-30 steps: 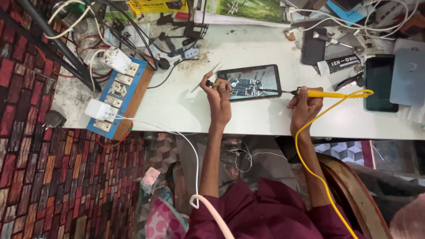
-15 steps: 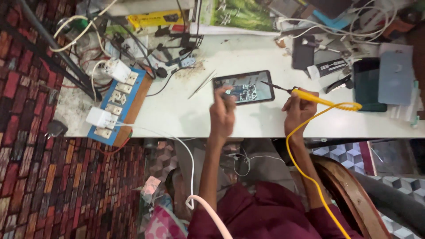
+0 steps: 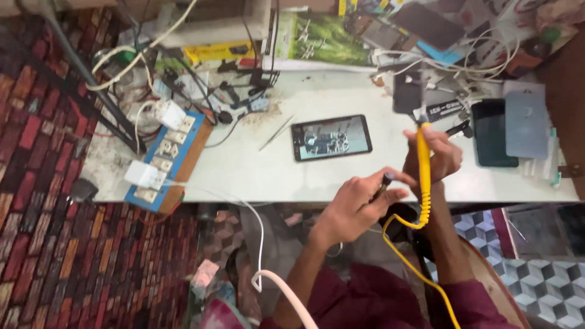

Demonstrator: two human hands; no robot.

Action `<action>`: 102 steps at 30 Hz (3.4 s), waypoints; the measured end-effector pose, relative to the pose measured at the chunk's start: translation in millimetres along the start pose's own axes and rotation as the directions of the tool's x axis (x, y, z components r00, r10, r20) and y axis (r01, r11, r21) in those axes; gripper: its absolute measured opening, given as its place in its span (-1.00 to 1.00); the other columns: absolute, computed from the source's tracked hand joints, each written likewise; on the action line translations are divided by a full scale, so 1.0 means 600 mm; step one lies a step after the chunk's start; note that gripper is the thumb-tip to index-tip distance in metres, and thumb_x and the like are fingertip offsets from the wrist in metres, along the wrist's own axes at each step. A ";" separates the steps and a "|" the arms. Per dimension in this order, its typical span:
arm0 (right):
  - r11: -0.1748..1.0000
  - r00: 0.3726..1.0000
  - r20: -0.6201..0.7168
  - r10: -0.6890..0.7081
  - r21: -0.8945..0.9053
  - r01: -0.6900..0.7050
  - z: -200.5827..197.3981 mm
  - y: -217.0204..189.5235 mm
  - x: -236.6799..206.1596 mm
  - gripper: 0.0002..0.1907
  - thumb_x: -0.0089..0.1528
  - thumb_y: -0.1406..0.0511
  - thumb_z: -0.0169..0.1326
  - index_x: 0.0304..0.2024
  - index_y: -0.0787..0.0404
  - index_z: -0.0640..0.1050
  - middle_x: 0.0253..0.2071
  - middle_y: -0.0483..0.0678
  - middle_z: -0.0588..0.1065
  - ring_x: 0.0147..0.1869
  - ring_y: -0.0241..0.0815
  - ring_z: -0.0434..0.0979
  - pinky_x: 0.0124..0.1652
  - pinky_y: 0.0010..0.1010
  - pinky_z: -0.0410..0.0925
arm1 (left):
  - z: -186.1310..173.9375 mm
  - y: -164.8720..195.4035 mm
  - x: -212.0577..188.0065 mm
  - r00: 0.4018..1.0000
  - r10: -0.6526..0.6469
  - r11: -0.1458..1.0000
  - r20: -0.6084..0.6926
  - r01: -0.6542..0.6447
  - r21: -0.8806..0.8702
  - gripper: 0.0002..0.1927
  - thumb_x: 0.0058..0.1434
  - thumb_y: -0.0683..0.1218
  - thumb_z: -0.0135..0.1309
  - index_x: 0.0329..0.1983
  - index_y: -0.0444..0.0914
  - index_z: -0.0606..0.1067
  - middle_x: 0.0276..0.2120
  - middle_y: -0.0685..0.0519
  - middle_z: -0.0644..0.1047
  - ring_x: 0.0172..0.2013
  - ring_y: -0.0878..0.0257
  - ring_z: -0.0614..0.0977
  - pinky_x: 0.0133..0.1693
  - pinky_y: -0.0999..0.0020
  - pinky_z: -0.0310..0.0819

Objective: The person uses a soldering iron and tweezers to work on a small electronic circuit board placed on a white table. They repeatedly apply heat and adjust components on the board while seated at a cluttered electronics workbench.

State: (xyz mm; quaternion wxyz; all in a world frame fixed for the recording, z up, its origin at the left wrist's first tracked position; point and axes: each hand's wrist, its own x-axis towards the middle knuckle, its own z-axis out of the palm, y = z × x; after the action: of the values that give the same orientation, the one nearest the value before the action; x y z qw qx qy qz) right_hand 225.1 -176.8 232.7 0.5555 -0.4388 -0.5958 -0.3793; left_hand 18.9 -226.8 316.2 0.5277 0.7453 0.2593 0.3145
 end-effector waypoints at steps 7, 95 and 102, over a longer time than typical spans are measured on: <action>0.992 0.991 -0.038 -0.126 0.014 0.126 -0.017 0.008 0.058 -0.63 0.34 0.55 0.27 0.10 0.28 0.41 -0.44 0.04 0.44 -0.50 -0.05 0.40 -0.47 -0.29 0.22 | 0.006 0.014 -0.030 0.996 0.013 0.953 0.090 0.015 -0.301 -0.74 0.49 -0.03 0.10 0.04 -0.33 0.56 -0.43 0.18 0.49 -0.43 0.47 0.37 -0.39 0.43 0.29; 0.176 0.398 0.285 0.872 0.575 -0.799 0.047 0.014 -0.104 -0.72 0.55 0.12 -0.10 -0.03 0.18 0.26 -0.40 -0.16 0.24 -0.56 -0.35 0.20 -0.54 -0.46 0.19 | -0.122 -0.230 0.011 0.733 -0.179 0.894 -0.657 -0.158 -0.420 -0.56 0.56 0.12 -0.23 -0.01 -0.31 0.49 -0.33 0.15 0.35 -0.43 0.42 0.27 -0.34 0.49 0.16; 0.022 0.274 0.459 0.845 0.482 -0.876 0.053 -0.006 -0.155 -0.74 0.53 0.13 -0.10 -0.09 0.19 0.31 -0.53 -0.14 0.25 -0.57 -0.36 0.22 -0.53 -0.51 0.17 | -0.130 -0.323 0.029 0.645 -0.034 0.862 -0.763 -0.367 -0.349 -0.61 0.56 0.06 -0.20 0.11 -0.35 0.42 -0.26 0.12 0.42 -0.41 0.43 0.32 -0.34 0.53 0.22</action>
State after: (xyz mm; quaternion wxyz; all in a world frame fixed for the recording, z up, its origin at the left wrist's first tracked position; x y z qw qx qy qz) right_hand 210.9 -157.7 137.5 0.7683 -0.4832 -0.3084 0.2848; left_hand -37.8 -105.5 154.7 0.5069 0.4174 0.2949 0.6942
